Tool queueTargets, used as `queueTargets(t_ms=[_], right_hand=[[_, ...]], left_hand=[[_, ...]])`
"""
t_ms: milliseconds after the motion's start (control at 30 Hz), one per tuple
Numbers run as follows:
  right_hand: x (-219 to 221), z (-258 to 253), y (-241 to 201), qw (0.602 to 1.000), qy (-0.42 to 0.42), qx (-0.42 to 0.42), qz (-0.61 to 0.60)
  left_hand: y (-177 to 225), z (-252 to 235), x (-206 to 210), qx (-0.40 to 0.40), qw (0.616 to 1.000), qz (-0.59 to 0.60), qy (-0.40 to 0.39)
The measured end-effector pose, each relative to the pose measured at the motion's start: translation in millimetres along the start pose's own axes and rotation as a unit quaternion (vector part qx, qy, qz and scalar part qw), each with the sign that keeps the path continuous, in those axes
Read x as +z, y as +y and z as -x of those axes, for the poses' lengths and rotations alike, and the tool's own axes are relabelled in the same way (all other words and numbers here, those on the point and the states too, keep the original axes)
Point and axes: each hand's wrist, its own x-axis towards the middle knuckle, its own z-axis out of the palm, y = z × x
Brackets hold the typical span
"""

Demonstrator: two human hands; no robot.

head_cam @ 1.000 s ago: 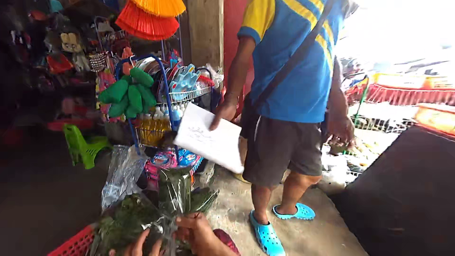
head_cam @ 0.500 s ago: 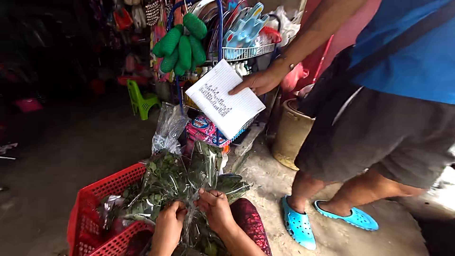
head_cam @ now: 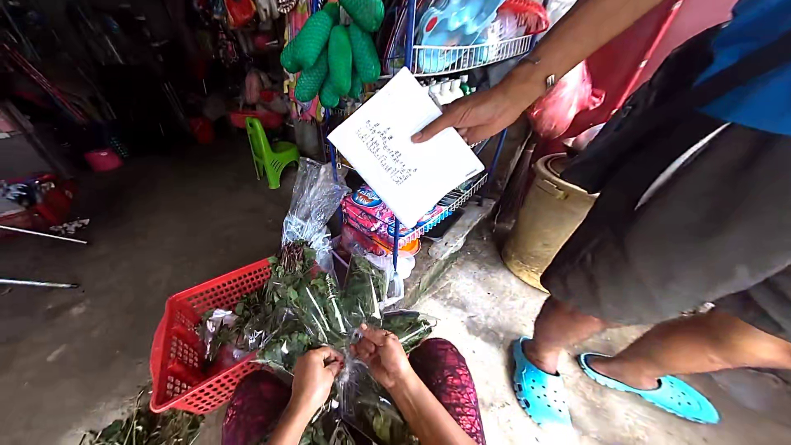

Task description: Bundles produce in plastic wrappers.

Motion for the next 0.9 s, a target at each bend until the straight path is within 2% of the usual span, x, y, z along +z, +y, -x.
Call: queueTargets(t_ms=[100, 167, 200, 233, 300, 333, 367, 433, 533, 600, 667, 733, 800, 833, 900], right_hand=[[-10, 7, -13, 0.995, -0.093, -0.042, 0.013], [-11, 17, -26, 0.973, -0.159, -0.121, 0.119], [-10, 22, -32, 0.941, -0.183, -0.185, 0.216], [-6, 29, -37, 0.889, -0.193, -0.254, 0.328], [2, 43, -41, 0.751, -0.170, -0.389, 0.506], [5, 48, -39, 0.691, -0.147, -0.441, 0.554], [8, 53, -39, 0.649, -0.126, -0.470, 0.585], [13, 61, -42, 0.605, -0.104, -0.491, 0.618], [15, 69, -52, 0.612, -0.129, -0.449, 0.639], [13, 70, -62, 0.645, -0.178, -0.396, 0.629], [9, 72, -74, 0.692, -0.218, -0.305, 0.616], [-4, 70, -74, 0.727, -0.213, -0.260, 0.598], [-21, 66, -54, 0.769, -0.169, -0.252, 0.562], [-27, 66, -44, 0.795, -0.144, -0.220, 0.547], [-19, 76, -44, 0.811, -0.128, -0.080, 0.565]], left_hand=[[25, 20, -7, 0.044, 0.997, -0.067, 0.022], [39, 34, -10, 0.076, 0.990, -0.096, 0.074], [43, 39, -12, 0.089, 0.985, -0.103, 0.103], [45, 43, -12, 0.107, 0.979, -0.105, 0.136], [42, 44, -9, 0.172, 0.954, -0.105, 0.221], [40, 44, -9, 0.201, 0.941, -0.109, 0.250], [40, 44, -10, 0.221, 0.932, -0.114, 0.263], [37, 42, -11, 0.267, 0.909, -0.140, 0.288], [40, 51, -20, 0.295, 0.900, -0.189, 0.261], [40, 56, -26, 0.307, 0.895, -0.228, 0.229], [39, 61, -28, 0.321, 0.892, -0.254, 0.190], [37, 63, -27, 0.328, 0.893, -0.258, 0.166], [38, 64, -24, 0.279, 0.923, -0.233, 0.125], [42, 65, -26, 0.224, 0.946, -0.216, 0.087], [50, 64, -31, 0.119, 0.976, -0.182, 0.022]])
